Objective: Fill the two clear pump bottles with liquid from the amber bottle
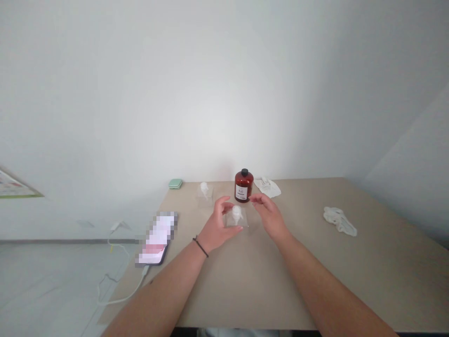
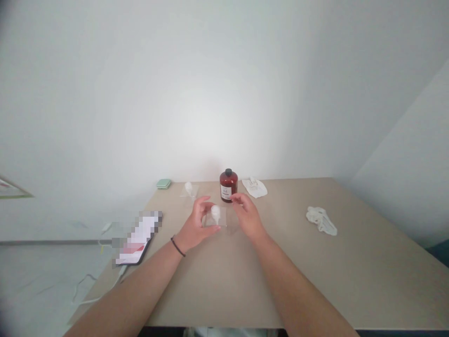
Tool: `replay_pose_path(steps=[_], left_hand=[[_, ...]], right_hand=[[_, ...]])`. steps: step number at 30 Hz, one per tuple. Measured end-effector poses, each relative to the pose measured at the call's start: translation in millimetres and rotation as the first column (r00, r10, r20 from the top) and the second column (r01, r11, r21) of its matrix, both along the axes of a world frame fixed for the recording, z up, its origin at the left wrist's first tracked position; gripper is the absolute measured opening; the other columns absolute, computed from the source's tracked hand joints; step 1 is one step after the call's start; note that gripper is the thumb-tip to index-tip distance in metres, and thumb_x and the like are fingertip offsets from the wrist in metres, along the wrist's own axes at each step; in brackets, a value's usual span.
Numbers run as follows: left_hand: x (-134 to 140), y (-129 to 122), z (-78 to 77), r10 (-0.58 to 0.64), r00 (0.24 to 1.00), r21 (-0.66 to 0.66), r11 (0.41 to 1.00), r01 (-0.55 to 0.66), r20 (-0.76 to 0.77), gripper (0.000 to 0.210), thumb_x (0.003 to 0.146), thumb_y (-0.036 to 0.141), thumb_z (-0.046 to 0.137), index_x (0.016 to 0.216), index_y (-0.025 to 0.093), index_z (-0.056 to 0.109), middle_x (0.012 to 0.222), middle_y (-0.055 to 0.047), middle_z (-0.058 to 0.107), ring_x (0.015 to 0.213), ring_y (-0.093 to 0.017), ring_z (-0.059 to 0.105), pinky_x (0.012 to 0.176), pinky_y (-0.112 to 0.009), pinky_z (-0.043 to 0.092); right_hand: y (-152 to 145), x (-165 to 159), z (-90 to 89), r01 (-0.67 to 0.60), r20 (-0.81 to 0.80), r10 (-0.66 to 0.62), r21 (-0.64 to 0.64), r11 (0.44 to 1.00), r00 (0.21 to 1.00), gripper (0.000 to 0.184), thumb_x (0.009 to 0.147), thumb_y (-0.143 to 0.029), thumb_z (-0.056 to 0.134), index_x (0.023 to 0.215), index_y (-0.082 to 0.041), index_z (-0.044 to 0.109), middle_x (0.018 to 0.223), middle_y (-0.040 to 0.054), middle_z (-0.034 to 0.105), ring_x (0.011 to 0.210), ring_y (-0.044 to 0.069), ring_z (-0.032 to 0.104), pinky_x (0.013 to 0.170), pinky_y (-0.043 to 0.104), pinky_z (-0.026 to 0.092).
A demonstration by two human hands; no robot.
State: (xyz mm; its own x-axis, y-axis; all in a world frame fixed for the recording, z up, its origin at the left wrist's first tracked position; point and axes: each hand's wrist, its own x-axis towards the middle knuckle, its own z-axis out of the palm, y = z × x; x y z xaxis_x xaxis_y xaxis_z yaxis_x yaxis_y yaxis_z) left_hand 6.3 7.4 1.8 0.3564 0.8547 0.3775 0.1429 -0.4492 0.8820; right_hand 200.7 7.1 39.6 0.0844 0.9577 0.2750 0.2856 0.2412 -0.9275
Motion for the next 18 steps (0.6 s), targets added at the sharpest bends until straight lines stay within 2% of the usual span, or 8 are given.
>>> replay_pose_path(steps=[4, 6, 8, 12, 15, 18], left_hand=[[-1.4, -1.5, -12.2, -0.025, 1.000, 0.026, 0.999, 0.025, 0.017, 0.081, 0.075, 0.028, 0.077, 0.138, 0.023, 0.026, 0.130, -0.012, 0.050, 0.123, -0.026, 0.052, 0.111, -0.048, 0.037], [-1.4, -3.6, -14.4, -0.031, 0.999, 0.039, 0.999, 0.030, 0.013, 0.079, 0.075, 0.028, 0.077, 0.137, 0.023, 0.028, 0.132, -0.012, 0.048, 0.125, -0.027, 0.051, 0.111, -0.048, 0.038], [-1.1, -5.5, -13.6, -0.035, 0.999, 0.037, 0.999, 0.036, -0.008, 0.076, 0.075, 0.026, 0.076, 0.137, 0.022, 0.032, 0.134, -0.012, 0.048, 0.126, -0.028, 0.050, 0.111, -0.047, 0.038], [-0.7, -6.5, -7.8, -0.031, 0.999, 0.048, 0.998, 0.033, -0.042, 0.067, 0.076, 0.022, 0.073, 0.135, 0.022, 0.039, 0.132, -0.011, 0.051, 0.124, -0.028, 0.052, 0.109, -0.045, 0.040], [-1.4, -4.5, -4.6, -0.060, 0.995, 0.102, 0.992, 0.068, -0.079, 0.064, 0.078, 0.026, 0.075, 0.134, 0.025, 0.045, 0.130, -0.010, 0.053, 0.120, -0.028, 0.052, 0.106, -0.046, 0.041], [-2.1, -2.0, -4.0, -0.117, 0.987, 0.107, 0.986, 0.128, -0.107, 0.061, 0.081, 0.030, 0.073, 0.137, 0.029, 0.048, 0.127, -0.010, 0.052, 0.119, -0.029, 0.051, 0.106, -0.048, 0.040]], right_hand=[[-2.1, -9.7, -34.3, -0.212, -0.160, 0.209, -0.001, 0.977, 0.965, 0.030, 0.076, -0.026, 0.054, 0.105, -0.023, 0.061, 0.111, 0.0052, 0.063, 0.106, 0.023, 0.058, 0.094, 0.040, 0.044], [-5.7, -16.4, -41.7, -0.315, -0.160, 0.319, 0.052, 0.948, 0.934, 0.031, 0.078, -0.027, 0.057, 0.109, -0.024, 0.061, 0.115, 0.0054, 0.061, 0.110, 0.024, 0.057, 0.097, 0.040, 0.044], [-7.6, -21.0, -44.5, -0.366, -0.120, 0.375, 0.092, 0.926, 0.919, 0.029, 0.081, -0.030, 0.062, 0.109, -0.024, 0.061, 0.117, 0.0061, 0.060, 0.113, 0.024, 0.056, 0.100, 0.041, 0.042], [-6.4, -23.7, -46.6, -0.359, -0.091, 0.365, 0.070, 0.931, 0.927, 0.032, 0.081, -0.040, 0.069, 0.107, -0.023, 0.061, 0.112, 0.0061, 0.060, 0.107, 0.024, 0.057, 0.097, 0.040, 0.044], [-6.2, -24.8, -48.1, -0.336, -0.162, 0.331, -0.004, 0.942, 0.930, 0.035, 0.081, -0.045, 0.069, 0.106, -0.023, 0.057, 0.103, 0.0044, 0.062, 0.095, 0.022, 0.059, 0.088, 0.038, 0.047], [-7.8, -27.3, -48.3, -0.315, -0.215, 0.298, -0.050, 0.948, 0.930, 0.038, 0.079, -0.048, 0.070, 0.104, -0.022, 0.056, 0.099, 0.0040, 0.064, 0.092, 0.022, 0.059, 0.084, 0.036, 0.048]])
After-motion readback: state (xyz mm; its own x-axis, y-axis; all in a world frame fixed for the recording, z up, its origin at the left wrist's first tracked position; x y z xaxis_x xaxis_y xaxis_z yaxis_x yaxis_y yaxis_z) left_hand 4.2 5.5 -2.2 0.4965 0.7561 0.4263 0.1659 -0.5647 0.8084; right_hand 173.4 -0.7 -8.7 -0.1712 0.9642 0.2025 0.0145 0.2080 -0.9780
